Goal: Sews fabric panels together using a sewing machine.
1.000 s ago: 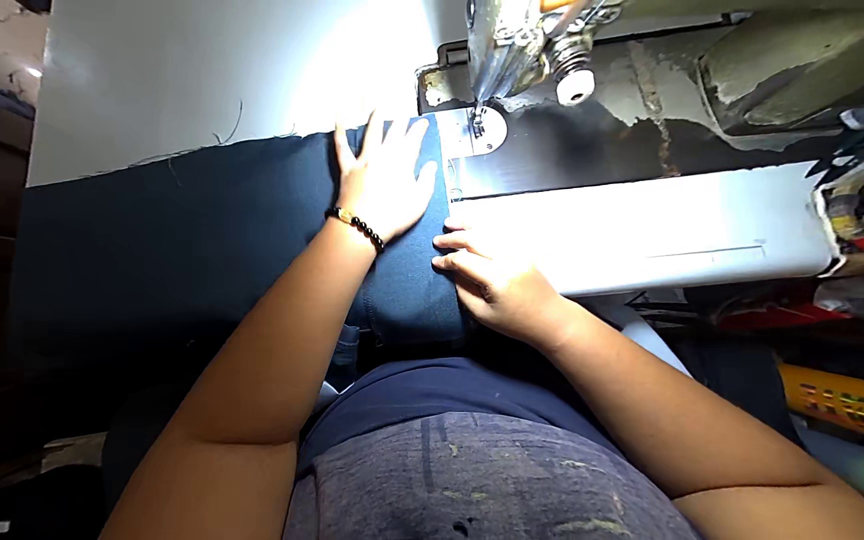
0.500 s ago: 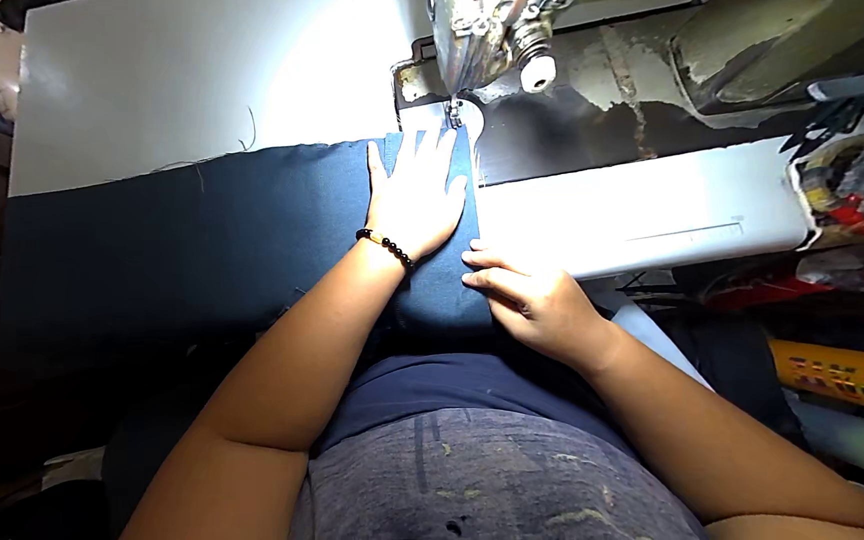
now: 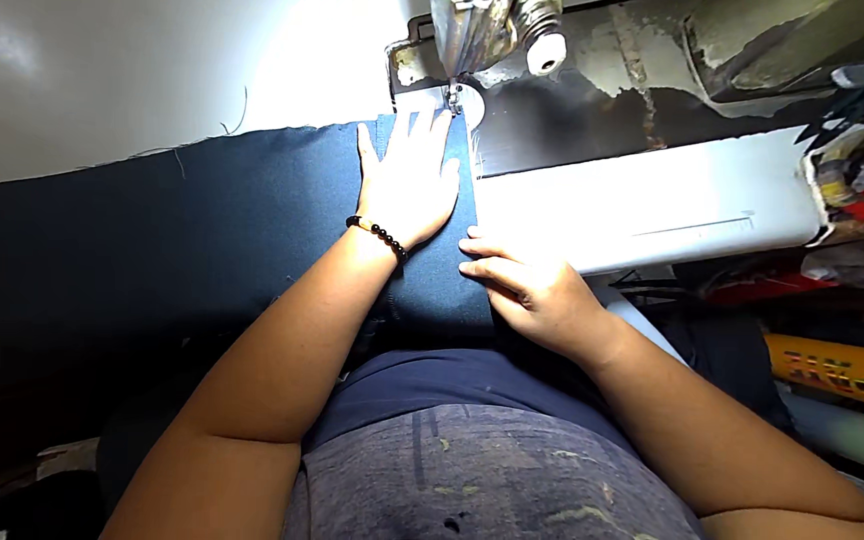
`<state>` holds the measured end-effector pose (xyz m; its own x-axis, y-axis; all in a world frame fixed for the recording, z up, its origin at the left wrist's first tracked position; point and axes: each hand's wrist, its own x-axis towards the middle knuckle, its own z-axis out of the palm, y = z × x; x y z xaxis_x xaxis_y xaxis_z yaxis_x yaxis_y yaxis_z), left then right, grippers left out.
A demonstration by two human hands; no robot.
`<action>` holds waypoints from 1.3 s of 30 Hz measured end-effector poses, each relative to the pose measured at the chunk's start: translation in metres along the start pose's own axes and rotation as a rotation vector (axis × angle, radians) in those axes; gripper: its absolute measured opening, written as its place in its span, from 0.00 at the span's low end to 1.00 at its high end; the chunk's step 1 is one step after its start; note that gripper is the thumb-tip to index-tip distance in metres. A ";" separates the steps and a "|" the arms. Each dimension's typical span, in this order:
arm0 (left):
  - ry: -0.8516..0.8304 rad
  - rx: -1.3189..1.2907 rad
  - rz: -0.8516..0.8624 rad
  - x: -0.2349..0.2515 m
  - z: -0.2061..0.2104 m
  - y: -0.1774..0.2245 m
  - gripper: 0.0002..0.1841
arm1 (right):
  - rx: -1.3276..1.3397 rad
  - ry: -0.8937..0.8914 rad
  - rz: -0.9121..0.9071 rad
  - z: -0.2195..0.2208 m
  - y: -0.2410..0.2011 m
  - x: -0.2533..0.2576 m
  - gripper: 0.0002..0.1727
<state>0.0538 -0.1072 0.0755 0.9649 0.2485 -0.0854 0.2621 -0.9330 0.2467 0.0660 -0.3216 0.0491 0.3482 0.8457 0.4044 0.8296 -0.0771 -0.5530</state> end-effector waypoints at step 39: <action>0.154 -0.171 0.301 -0.031 0.007 -0.026 0.26 | -0.056 0.080 -0.045 -0.004 0.024 0.023 0.13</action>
<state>0.0166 -0.0924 0.0652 0.9872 0.0183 0.1583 -0.0468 -0.9163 0.3977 0.0959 -0.3055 0.0478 0.3420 0.8045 0.4855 0.8673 -0.0713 -0.4927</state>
